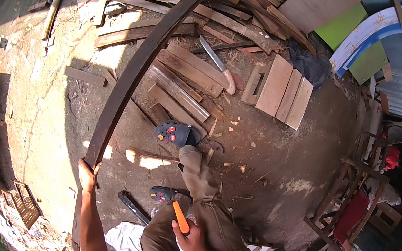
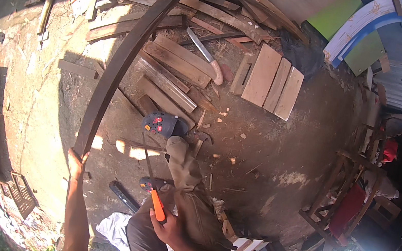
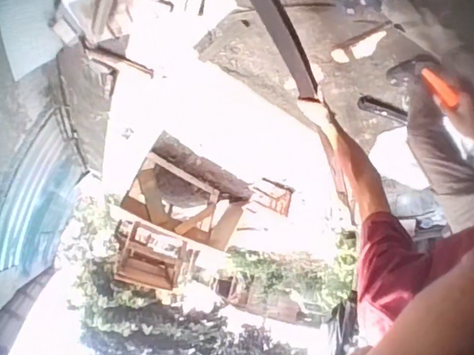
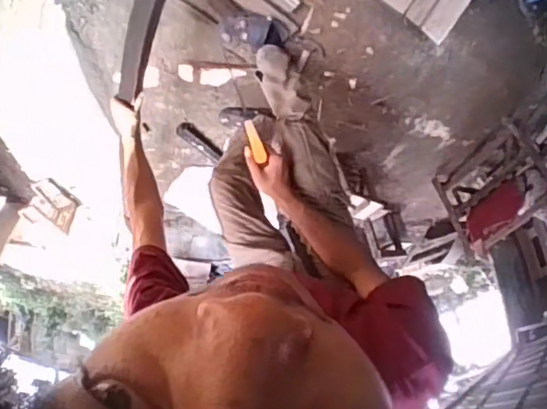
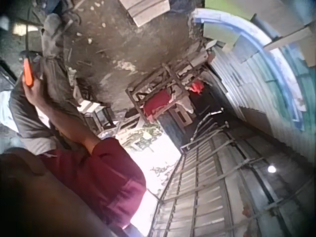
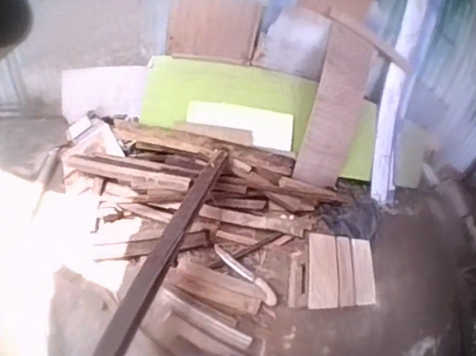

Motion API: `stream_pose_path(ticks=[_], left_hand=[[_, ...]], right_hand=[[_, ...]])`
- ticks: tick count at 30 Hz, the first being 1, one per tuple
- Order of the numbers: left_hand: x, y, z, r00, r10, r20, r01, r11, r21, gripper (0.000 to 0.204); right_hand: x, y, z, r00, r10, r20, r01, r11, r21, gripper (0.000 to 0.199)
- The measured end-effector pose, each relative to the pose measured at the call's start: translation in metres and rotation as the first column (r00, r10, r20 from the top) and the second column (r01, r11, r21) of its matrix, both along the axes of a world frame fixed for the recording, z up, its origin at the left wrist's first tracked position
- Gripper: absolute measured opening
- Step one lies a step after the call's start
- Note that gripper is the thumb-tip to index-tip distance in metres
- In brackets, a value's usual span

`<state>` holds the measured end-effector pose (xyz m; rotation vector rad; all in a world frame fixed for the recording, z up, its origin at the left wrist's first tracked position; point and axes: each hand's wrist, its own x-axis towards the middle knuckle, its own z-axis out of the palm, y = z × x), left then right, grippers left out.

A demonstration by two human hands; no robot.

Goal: The person sits on the ground and uses a hammer to strike a long metal strip, repeatedly adjusting its position. They then pick up a hand saw and begin cutting the metal strip.

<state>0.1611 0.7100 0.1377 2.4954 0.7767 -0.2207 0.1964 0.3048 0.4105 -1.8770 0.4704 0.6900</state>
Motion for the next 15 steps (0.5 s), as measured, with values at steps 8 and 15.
stream_pose_path(ticks=[8,15], left_hand=[[0.011,0.003,0.008,0.979,-0.117,-0.165,0.155,0.958,0.240,0.076],[-0.003,0.018,-0.005,0.967,-0.226,-0.114,0.249,0.929,0.274,0.077]], right_hand=[[-0.048,0.011,-0.018,0.993,-0.115,-0.014,0.116,0.993,0.026,0.034],[-0.039,0.009,-0.012,0.981,-0.185,0.062,0.181,0.981,0.069,0.031]])
